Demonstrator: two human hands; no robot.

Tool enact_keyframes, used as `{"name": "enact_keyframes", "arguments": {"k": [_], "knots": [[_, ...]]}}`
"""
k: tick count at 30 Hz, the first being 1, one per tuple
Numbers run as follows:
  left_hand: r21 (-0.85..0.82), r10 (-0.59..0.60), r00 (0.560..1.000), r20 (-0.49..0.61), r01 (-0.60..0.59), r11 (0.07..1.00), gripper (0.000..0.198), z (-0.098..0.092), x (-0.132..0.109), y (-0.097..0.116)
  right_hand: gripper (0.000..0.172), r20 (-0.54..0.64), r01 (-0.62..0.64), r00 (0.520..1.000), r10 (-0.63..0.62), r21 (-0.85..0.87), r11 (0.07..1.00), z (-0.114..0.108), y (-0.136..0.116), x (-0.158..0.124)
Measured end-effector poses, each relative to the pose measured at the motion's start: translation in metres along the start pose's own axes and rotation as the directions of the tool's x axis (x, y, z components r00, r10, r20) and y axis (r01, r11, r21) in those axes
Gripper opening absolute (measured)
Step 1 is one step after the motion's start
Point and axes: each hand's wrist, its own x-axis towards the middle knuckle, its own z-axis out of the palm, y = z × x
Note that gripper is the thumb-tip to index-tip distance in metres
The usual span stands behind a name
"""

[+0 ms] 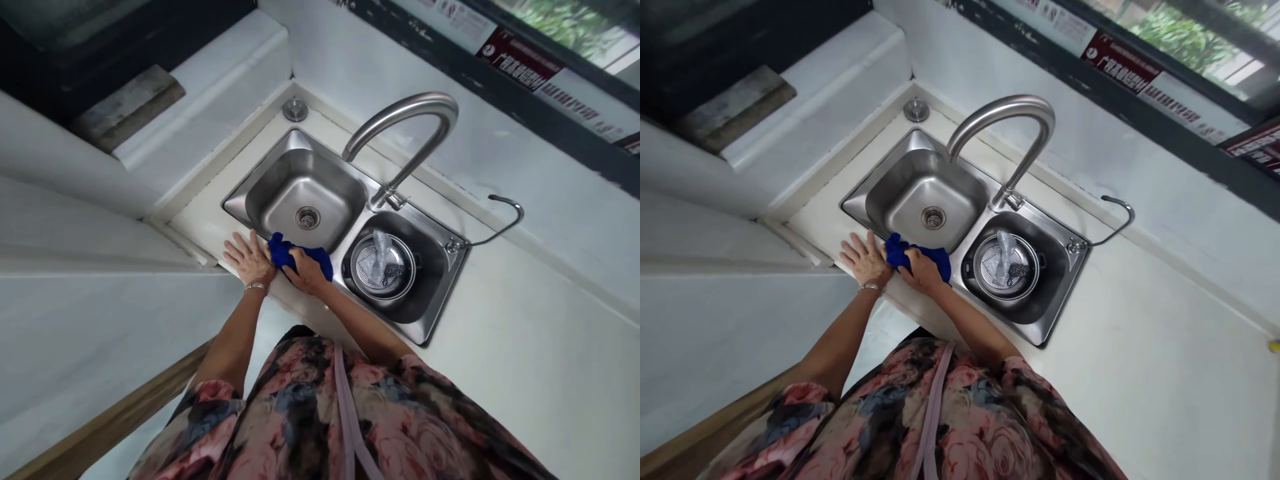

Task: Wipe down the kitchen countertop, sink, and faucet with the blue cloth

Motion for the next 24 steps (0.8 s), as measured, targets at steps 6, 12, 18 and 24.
{"name": "enact_keyframes", "arguments": {"k": [6,12,18,24], "knots": [[-0.003,0.035,0.998,-0.048,-0.035,0.999,0.069,0.004,0.000,-0.002,0.040,-0.156,0.032,0.988,-0.021,0.067,0.997,0.004,0.051,-0.029],[-0.006,0.045,0.996,-0.079,-0.045,0.999,0.070,0.009,0.002,-0.006,0.032,-0.227,0.152,0.962,-0.154,-0.025,0.988,-0.010,0.103,-0.014],[-0.031,0.040,0.996,-0.078,-0.043,0.999,0.070,0.008,0.002,-0.006,0.034,-0.374,0.126,0.913,-0.163,-0.122,0.985,-0.029,0.139,-0.003],[-0.016,0.062,0.995,-0.084,-0.063,0.998,0.070,0.010,0.001,-0.009,0.035,-0.420,0.158,0.883,-0.210,-0.156,0.975,-0.069,0.175,0.024]]}}
